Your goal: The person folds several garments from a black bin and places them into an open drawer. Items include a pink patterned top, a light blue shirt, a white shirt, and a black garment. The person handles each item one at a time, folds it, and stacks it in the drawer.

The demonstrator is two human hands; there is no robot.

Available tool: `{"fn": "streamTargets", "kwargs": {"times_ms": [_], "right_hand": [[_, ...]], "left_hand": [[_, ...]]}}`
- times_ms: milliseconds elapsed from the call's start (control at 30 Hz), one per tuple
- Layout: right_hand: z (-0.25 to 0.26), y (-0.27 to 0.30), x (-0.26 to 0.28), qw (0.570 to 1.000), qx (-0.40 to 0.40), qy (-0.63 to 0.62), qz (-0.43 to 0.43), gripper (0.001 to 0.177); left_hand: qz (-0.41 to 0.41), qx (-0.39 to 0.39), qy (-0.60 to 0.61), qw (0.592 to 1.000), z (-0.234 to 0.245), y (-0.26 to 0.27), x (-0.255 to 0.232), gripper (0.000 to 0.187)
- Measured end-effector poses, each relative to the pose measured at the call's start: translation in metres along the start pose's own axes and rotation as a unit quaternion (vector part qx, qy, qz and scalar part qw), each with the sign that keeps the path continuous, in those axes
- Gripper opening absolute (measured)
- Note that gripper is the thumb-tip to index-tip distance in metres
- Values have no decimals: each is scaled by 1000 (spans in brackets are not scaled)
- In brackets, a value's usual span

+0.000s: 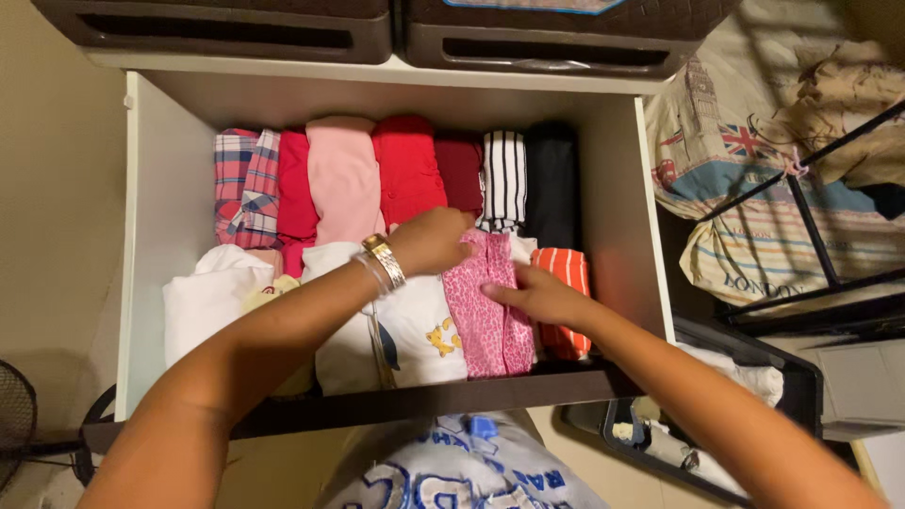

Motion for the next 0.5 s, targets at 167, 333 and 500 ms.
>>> {"fn": "streamTargets", "kwargs": {"times_ms": [167, 333, 500], "right_hand": [[30, 34, 31, 974, -139, 135, 119, 46], [-20, 22, 20, 962, 31, 239, 130, 37], [-61, 0, 4, 941, 141, 243, 190, 31]], "left_hand": [[-44, -32, -205, 977, 0, 13, -40, 57], [-143, -41, -153, 977, -14, 14, -61, 48], [-132, 5, -212, 968, -42, 17, -37, 47]]}}
Point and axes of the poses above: each hand's wrist, its own y-axis away from the middle knuckle, its own z-axis out of the back of the hand, x = y × z, the point moved 7 cm from there along -y, towards the middle knuckle, and after that the axes turned 2 degrees about z, right-handed, at the moved point
